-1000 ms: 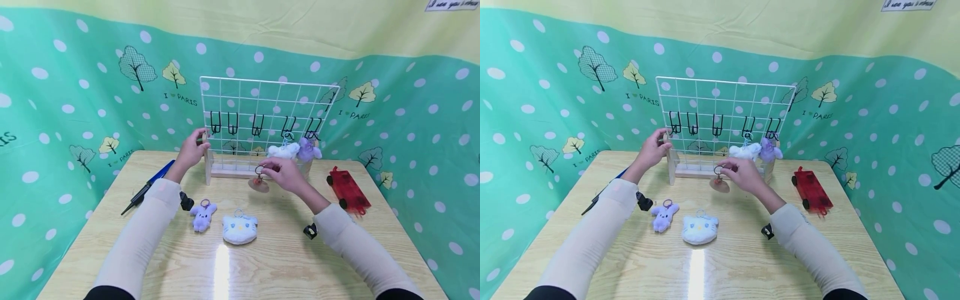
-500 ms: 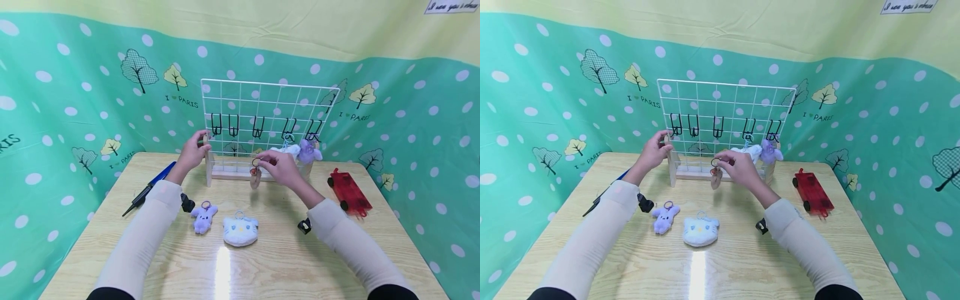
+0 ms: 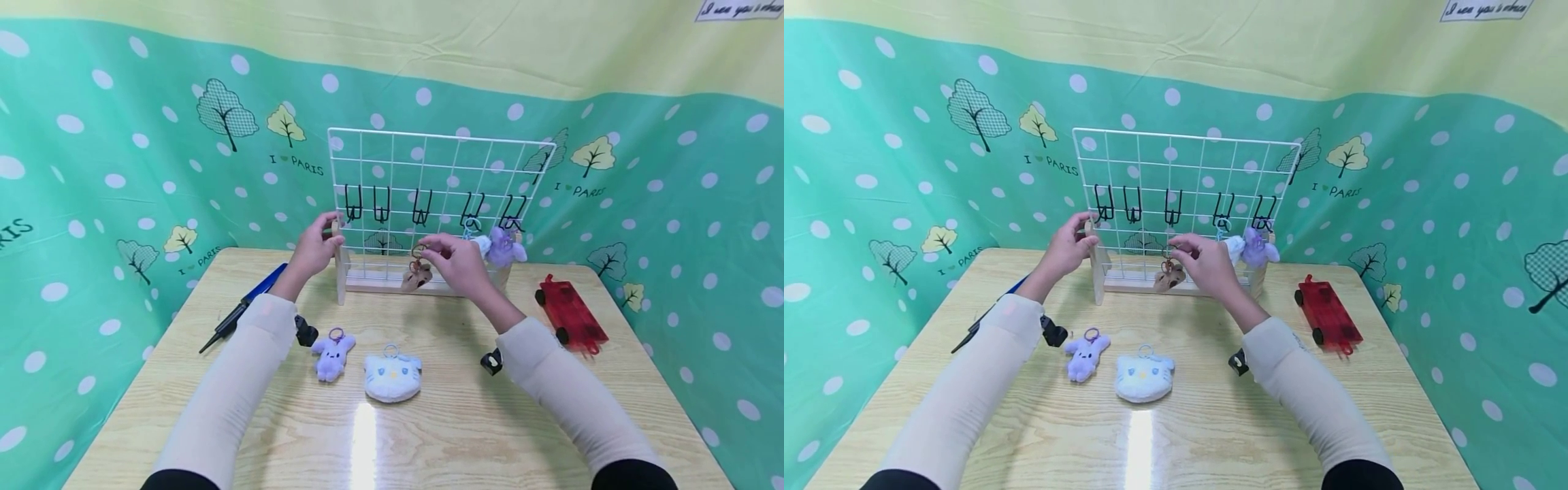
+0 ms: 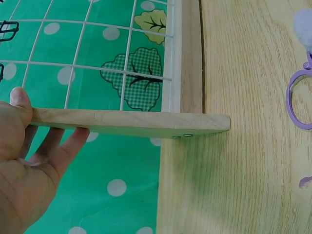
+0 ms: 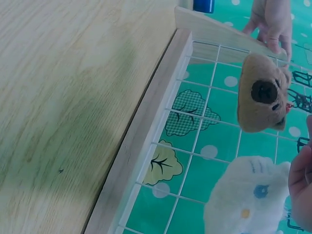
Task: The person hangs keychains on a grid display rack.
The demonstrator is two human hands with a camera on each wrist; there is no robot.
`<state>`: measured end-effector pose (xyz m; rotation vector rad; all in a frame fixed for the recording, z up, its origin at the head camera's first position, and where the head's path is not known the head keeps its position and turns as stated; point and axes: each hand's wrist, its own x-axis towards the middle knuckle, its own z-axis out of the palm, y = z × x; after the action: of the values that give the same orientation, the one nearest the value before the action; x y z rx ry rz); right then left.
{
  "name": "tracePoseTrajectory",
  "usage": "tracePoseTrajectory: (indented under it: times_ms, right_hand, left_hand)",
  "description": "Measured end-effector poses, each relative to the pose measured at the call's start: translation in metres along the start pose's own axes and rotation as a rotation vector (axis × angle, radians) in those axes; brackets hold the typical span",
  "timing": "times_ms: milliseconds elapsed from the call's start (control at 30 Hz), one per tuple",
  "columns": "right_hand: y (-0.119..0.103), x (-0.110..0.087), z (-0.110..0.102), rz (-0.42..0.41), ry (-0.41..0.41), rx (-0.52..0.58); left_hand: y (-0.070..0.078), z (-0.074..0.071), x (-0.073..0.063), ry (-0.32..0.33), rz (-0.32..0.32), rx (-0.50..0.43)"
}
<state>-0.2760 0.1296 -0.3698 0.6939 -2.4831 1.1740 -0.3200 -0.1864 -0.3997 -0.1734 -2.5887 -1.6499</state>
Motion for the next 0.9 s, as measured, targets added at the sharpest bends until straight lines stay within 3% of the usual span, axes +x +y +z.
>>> tracePoseTrajectory:
  times_ms: [367, 900]
  right_hand:
    - [-0.001, 0.016, 0.007, 0.013, 0.106, 0.0]
    - [-0.008, 0.027, 0.016, 0.117, 0.194, 0.007]
  left_hand:
    - [0.0, -0.001, 0.0, 0.003, 0.0, 0.003]
    - [0.0, 0.001, -0.001, 0.009, 0.01, 0.008]
